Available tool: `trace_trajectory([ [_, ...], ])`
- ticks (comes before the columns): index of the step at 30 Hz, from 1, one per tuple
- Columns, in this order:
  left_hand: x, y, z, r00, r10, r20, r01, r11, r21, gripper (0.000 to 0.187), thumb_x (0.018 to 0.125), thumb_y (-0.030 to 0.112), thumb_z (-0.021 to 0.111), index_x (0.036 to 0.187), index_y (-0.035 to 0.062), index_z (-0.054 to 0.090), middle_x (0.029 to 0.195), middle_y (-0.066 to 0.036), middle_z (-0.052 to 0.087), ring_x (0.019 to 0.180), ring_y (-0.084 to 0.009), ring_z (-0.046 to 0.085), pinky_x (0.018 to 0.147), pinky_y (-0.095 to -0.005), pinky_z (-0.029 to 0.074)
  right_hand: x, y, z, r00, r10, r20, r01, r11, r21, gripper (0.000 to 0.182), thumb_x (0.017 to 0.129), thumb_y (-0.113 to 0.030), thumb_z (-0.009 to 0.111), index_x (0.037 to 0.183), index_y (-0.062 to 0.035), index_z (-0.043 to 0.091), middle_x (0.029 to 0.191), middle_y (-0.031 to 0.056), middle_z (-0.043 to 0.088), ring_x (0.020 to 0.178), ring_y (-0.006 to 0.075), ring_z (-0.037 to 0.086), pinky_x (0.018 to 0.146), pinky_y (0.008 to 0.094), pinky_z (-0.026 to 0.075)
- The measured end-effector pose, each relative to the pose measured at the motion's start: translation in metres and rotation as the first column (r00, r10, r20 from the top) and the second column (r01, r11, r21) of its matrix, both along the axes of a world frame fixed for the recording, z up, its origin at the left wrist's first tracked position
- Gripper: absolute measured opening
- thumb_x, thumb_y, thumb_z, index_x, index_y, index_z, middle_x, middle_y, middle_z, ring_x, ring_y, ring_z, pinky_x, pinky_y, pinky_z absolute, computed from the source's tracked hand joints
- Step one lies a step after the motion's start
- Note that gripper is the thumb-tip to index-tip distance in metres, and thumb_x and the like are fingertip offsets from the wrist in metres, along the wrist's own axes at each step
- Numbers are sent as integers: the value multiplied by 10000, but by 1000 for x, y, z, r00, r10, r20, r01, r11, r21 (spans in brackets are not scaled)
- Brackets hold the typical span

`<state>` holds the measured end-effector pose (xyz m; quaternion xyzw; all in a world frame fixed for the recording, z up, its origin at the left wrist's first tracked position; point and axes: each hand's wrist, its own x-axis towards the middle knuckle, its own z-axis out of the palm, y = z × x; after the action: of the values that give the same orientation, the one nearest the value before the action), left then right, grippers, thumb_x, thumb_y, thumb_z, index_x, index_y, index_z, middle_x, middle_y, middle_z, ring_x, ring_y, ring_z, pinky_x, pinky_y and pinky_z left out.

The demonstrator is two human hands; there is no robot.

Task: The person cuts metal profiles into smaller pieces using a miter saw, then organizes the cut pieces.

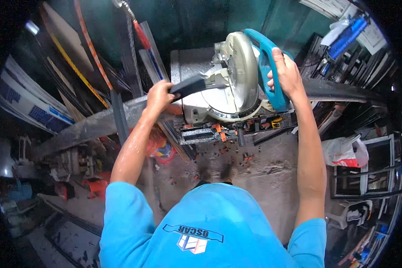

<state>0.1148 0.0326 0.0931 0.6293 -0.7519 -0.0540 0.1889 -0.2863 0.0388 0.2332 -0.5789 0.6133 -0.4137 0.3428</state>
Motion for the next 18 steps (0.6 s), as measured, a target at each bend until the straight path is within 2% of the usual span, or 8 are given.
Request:
trace_trajectory([
  [2,16,6,14,963,58,-265,-78,995,-66,382,782,277,855,1058,29,766,978,-147,736,935,-305,714,836,-406,548,3,-1,5,1000,2,-7,-2,1000,5,700,1031,-657,429,1156,16,575,749,103,613,540,168,629,479,325,516],
  [4,43,-8,1,784,104,-612,-185,980,-70,452,814,304,851,1041,-67,728,979,-173,754,862,-224,714,770,-364,550,0,-11,11,999,38,-8,-38,999,15,731,1013,-692,425,1112,16,577,751,111,608,532,177,622,482,340,520],
  [5,20,19,45,676,255,-692,-285,956,73,491,818,328,857,982,-108,704,961,-171,753,838,-170,693,723,-349,544,0,-17,16,999,44,-18,-44,999,16,727,1009,-694,433,1079,15,577,750,118,607,529,180,620,484,340,523],
  [6,41,3,11,604,173,-778,-292,956,-14,424,825,295,845,988,-63,688,938,-133,738,837,-170,693,702,-337,540,0,-25,22,998,53,-27,-52,999,15,725,1005,-697,440,1046,14,577,749,124,605,525,183,618,487,339,525],
  [7,37,4,-2,462,293,-837,-372,921,117,376,838,264,826,1004,-36,674,932,-120,724,828,-188,694,699,-355,550,0,-34,29,999,47,-18,-47,999,14,725,1005,-697,440,1046,14,577,749,124,605,525,183,618,487,339,525],
  [10,13,7,-42,-35,497,-867,-278,828,486,288,865,165,753,1052,1,607,962,-105,686,805,-260,710,588,-469,601,1,-60,49,994,111,-16,-110,991,80,741,999,-700,450,989,28,591,766,140,608,527,190,620,497,350,536],
  [13,-24,3,-79,-195,582,-790,-290,735,613,326,860,139,751,1083,-37,591,1008,-156,680,778,-296,724,534,-447,633,6,-78,67,947,-27,-320,-21,989,-147,696,1058,-529,410,829,60,701,696,167,667,621,231,631,648,420,517],
  [18,-62,-22,-108,-312,633,-709,-193,688,699,519,939,267,743,1205,-99,488,1074,-200,579,878,-404,702,697,-535,667,16,-65,87,975,-22,-220,15,999,-36,714,1049,-546,415,794,61,691,701,190,665,640,254,648,697,433,522],
])
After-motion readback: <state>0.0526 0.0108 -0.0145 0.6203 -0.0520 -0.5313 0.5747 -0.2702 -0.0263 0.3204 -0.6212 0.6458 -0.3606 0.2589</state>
